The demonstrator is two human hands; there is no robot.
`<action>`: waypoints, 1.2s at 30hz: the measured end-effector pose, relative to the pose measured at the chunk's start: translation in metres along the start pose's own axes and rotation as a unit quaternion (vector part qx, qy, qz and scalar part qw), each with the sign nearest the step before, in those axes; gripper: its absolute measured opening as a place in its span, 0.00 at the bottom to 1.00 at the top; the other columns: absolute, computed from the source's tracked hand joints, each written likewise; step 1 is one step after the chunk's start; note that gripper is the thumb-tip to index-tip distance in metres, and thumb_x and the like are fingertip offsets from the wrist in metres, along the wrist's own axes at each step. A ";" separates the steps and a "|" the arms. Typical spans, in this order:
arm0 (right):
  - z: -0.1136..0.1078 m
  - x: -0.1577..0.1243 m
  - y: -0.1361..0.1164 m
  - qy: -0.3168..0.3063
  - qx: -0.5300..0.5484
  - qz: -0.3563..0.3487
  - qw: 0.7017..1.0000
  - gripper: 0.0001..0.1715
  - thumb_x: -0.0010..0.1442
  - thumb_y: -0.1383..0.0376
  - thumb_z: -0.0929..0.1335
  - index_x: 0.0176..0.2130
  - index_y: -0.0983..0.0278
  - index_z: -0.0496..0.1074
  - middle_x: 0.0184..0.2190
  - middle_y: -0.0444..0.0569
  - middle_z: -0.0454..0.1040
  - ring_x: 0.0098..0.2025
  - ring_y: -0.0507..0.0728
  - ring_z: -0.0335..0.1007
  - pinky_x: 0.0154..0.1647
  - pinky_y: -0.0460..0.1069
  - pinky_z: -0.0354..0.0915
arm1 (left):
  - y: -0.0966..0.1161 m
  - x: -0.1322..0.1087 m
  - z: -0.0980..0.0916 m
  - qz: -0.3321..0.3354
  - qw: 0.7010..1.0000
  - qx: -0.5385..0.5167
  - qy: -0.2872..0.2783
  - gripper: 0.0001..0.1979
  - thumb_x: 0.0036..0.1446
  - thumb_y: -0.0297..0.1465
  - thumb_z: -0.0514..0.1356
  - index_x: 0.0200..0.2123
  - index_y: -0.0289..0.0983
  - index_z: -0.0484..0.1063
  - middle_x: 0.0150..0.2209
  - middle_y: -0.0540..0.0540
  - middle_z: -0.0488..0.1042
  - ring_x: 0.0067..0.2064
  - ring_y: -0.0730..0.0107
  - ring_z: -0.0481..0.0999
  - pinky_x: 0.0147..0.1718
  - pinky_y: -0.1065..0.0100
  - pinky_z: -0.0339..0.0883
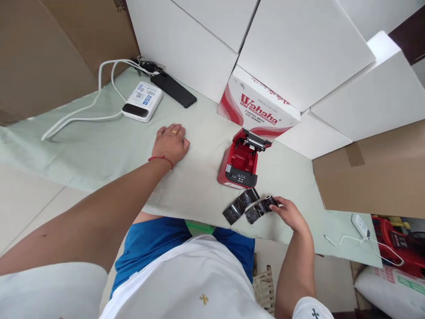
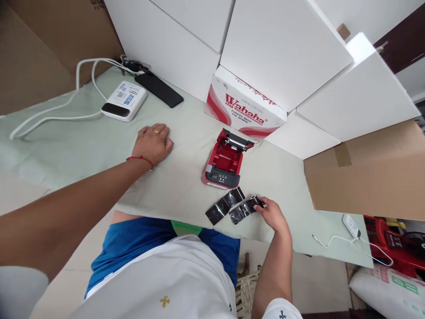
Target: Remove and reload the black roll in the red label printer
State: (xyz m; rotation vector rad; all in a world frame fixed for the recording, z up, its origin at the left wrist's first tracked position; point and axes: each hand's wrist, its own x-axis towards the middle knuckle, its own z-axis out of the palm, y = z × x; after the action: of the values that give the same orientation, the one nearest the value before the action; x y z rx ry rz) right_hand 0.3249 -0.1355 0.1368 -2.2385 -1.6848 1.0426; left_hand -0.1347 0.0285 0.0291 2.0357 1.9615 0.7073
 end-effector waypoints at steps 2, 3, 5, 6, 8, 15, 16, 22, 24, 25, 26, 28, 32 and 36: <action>0.016 0.007 0.004 0.076 -0.033 0.007 0.997 0.22 0.55 0.53 0.71 0.45 0.62 0.82 0.44 0.55 0.84 0.32 0.60 0.75 0.43 0.58 0.74 | -0.001 0.000 0.002 0.001 1.000 -0.007 0.007 0.30 0.67 0.36 0.49 0.69 0.37 0.68 0.73 0.36 0.67 0.76 0.47 0.62 0.76 0.42 0.47; 0.024 0.010 0.002 0.114 -0.034 -0.002 0.993 0.24 0.56 0.53 0.70 0.48 0.62 0.82 0.46 0.56 0.84 0.31 0.59 0.74 0.43 0.58 0.74 | -0.002 0.000 0.002 0.000 1.000 -0.009 0.010 0.30 0.67 0.36 0.49 0.69 0.38 0.68 0.73 0.36 0.68 0.76 0.46 0.62 0.76 0.42 0.47; 0.042 0.016 -0.008 0.149 -0.023 -0.034 0.988 0.27 0.60 0.51 0.69 0.52 0.63 0.81 0.50 0.56 0.83 0.32 0.58 0.75 0.43 0.57 0.75 | -0.003 0.000 0.004 -0.002 1.000 -0.012 0.014 0.30 0.66 0.35 0.49 0.69 0.38 0.68 0.73 0.37 0.68 0.76 0.47 0.62 0.76 0.42 0.48; 0.051 0.018 -0.015 0.144 -0.027 -0.052 0.988 0.26 0.62 0.51 0.69 0.53 0.62 0.81 0.50 0.56 0.83 0.34 0.59 0.76 0.44 0.57 0.75 | -0.003 0.001 0.004 -0.002 1.000 -0.014 0.015 0.30 0.66 0.35 0.49 0.69 0.37 0.68 0.73 0.37 0.68 0.76 0.47 0.62 0.76 0.43 0.48; 0.066 0.022 -0.029 0.118 -0.076 -0.074 0.987 0.22 0.62 0.56 0.70 0.52 0.61 0.81 0.49 0.55 0.83 0.41 0.62 0.79 0.47 0.57 0.75 | -0.004 0.001 0.005 -0.003 1.000 -0.017 0.011 0.30 0.66 0.36 0.49 0.69 0.37 0.68 0.73 0.37 0.68 0.76 0.46 0.62 0.76 0.42 0.48; 0.035 0.001 -0.071 -0.111 -0.078 -0.152 0.979 0.17 0.62 0.63 0.71 0.50 0.61 0.82 0.45 0.51 0.82 0.41 0.59 0.78 0.45 0.53 0.74 | -0.002 0.001 0.004 -0.013 1.000 -0.027 0.003 0.31 0.66 0.35 0.48 0.68 0.32 0.69 0.73 0.34 0.67 0.75 0.42 0.62 0.75 0.41 0.47; 0.021 -0.006 -0.077 -0.164 -0.046 -0.177 0.969 0.17 0.63 0.62 0.71 0.51 0.60 0.82 0.46 0.50 0.82 0.40 0.58 0.78 0.44 0.52 0.74 | -0.002 0.001 0.004 -0.012 1.000 -0.028 0.001 0.31 0.66 0.35 0.48 0.68 0.32 0.69 0.73 0.33 0.67 0.75 0.42 0.62 0.76 0.41 0.47; -0.028 -0.003 -0.129 -0.134 -0.038 -0.221 0.965 0.23 0.68 0.57 0.70 0.59 0.59 0.79 0.48 0.50 0.79 0.33 0.55 0.71 0.37 0.52 0.71 | -0.002 0.001 0.005 -0.010 1.000 -0.025 0.004 0.30 0.67 0.34 0.48 0.69 0.32 0.68 0.72 0.34 0.68 0.75 0.44 0.61 0.75 0.42 0.48; -0.020 0.017 -0.147 -0.057 -0.088 -0.209 0.972 0.25 0.67 0.60 0.69 0.61 0.60 0.77 0.51 0.51 0.80 0.32 0.55 0.70 0.39 0.53 0.72 | -0.003 0.001 0.005 -0.006 1.000 -0.024 0.005 0.30 0.67 0.34 0.48 0.69 0.31 0.68 0.71 0.33 0.68 0.75 0.43 0.62 0.74 0.42 0.49; -0.013 0.028 -0.156 -0.026 -0.121 -0.206 0.971 0.26 0.66 0.62 0.68 0.62 0.61 0.77 0.53 0.52 0.80 0.34 0.56 0.73 0.43 0.54 0.73 | -0.003 0.000 0.004 -0.005 1.000 -0.023 0.005 0.30 0.67 0.34 0.48 0.68 0.30 0.68 0.71 0.32 0.69 0.75 0.43 0.62 0.74 0.41 0.50; -0.005 0.039 -0.164 -0.005 -0.159 -0.204 0.966 0.26 0.66 0.64 0.68 0.61 0.61 0.77 0.54 0.53 0.79 0.38 0.58 0.75 0.47 0.55 0.73 | -0.003 0.000 0.004 -0.005 1.000 -0.022 0.005 0.30 0.67 0.34 0.48 0.68 0.30 0.68 0.71 0.32 0.69 0.75 0.42 0.62 0.74 0.41 0.50; 0.011 0.057 -0.179 0.013 -0.242 -0.197 0.950 0.26 0.65 0.68 0.67 0.61 0.62 0.78 0.55 0.56 0.80 0.48 0.64 0.78 0.54 0.57 0.72 | -0.003 0.000 0.004 -0.006 1.000 -0.018 0.003 0.30 0.67 0.33 0.48 0.69 0.30 0.68 0.71 0.32 0.68 0.75 0.42 0.62 0.74 0.41 0.51; 0.033 0.074 -0.201 0.011 -0.362 -0.148 0.920 0.28 0.65 0.70 0.67 0.63 0.63 0.77 0.56 0.62 0.80 0.56 0.71 0.78 0.54 0.59 0.71 | -0.004 0.000 0.004 -0.006 1.000 -0.023 -0.002 0.30 0.68 0.34 0.48 0.69 0.31 0.67 0.72 0.34 0.68 0.76 0.43 0.61 0.74 0.41 0.49; 0.040 0.081 -0.212 0.010 -0.384 -0.122 0.915 0.29 0.64 0.71 0.67 0.63 0.63 0.76 0.56 0.63 0.81 0.56 0.72 0.79 0.54 0.59 0.71 | -0.005 0.001 0.007 -0.009 1.000 -0.025 -0.001 0.30 0.68 0.34 0.48 0.69 0.31 0.68 0.71 0.34 0.69 0.75 0.42 0.61 0.74 0.41 0.49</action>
State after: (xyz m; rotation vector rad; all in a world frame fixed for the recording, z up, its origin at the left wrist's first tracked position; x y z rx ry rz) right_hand 0.1441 0.0016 0.1786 -2.2867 -2.6067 0.3043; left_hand -0.1360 0.0314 0.0206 1.9864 1.9393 0.7427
